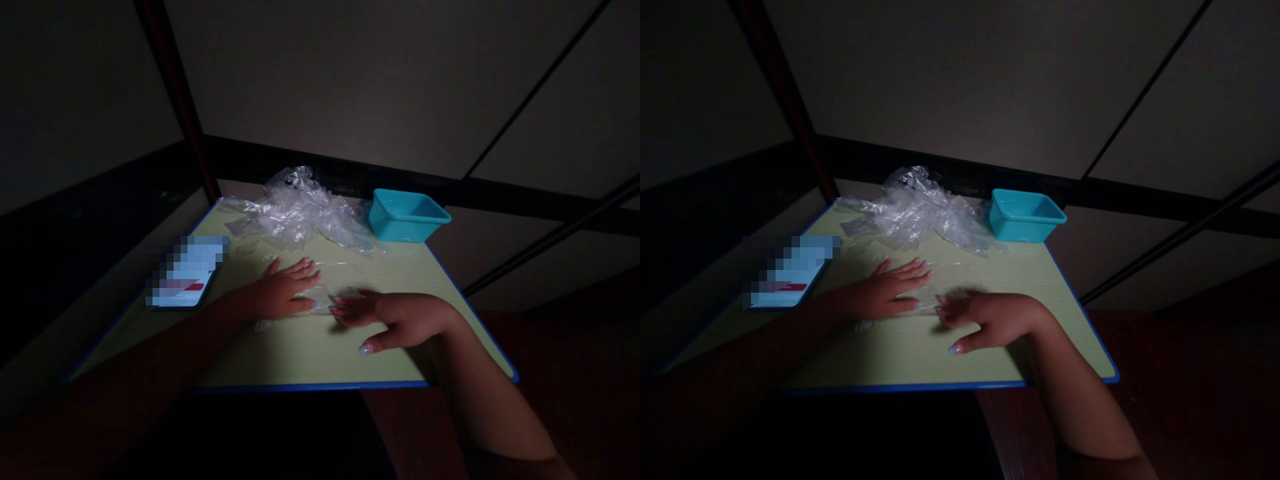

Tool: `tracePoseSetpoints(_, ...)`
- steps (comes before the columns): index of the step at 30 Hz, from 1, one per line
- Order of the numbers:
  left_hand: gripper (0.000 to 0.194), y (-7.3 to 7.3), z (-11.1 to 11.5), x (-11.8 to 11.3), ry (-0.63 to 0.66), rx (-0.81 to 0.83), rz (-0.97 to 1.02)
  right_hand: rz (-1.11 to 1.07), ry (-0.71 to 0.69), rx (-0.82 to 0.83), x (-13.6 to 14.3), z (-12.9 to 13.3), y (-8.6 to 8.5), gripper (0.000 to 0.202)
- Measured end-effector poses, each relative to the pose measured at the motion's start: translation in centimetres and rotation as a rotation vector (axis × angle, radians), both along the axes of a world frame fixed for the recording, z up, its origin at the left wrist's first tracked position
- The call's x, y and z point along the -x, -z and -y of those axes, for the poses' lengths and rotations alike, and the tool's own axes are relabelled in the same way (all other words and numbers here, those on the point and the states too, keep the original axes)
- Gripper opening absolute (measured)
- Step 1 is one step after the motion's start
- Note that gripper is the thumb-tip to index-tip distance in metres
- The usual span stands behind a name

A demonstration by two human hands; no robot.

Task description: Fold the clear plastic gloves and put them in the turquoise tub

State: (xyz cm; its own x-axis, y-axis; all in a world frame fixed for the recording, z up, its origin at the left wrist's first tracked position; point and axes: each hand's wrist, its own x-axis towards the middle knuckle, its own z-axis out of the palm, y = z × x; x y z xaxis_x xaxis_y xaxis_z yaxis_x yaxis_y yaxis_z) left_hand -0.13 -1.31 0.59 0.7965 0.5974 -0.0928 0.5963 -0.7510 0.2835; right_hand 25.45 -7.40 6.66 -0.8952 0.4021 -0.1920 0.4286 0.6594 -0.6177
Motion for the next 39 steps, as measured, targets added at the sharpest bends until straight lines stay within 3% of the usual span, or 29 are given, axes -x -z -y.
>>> tracePoseSetpoints(3,0.064,-0.4,0.5,-0.4,-0.015,-0.01,0.032,-0.028,0.036,0.025,-0.2,-0.3,0.2,0.048)
tracePoseSetpoints(8,0.069,-0.8,1.1,-0.8,0.091,0.031,0.045,-0.083,0.055,0.106,-0.1,-0.8,0.2,0.044)
tracePoseSetpoints(16,0.04,0.2,0.5,-0.5,0.173,0.018,0.096,-0.177,0.157,0.173,-0.5,-1.8,0.9,0.034)
tracePoseSetpoints(26,0.034,0.1,0.2,-0.7,0.175,-0.019,0.205,-0.302,0.285,0.207,-0.9,-3.0,1.8,0.037)
tracePoseSetpoints(31,0.033,-0.4,0.1,-0.6,0.171,-0.018,0.26,-0.325,0.343,0.177,-1.4,-3.3,1.6,0.028)
tracePoseSetpoints(34,0.028,-0.5,-0.1,-0.6,0.168,0.01,0.312,-0.381,0.421,0.152,-1.9,-3.4,1.7,0.022)
tracePoseSetpoints(39,0.029,0.2,-0.9,-0.5,0.193,0.056,0.473,-0.382,0.563,0.141,-2.6,-3.9,2.1,0.03)
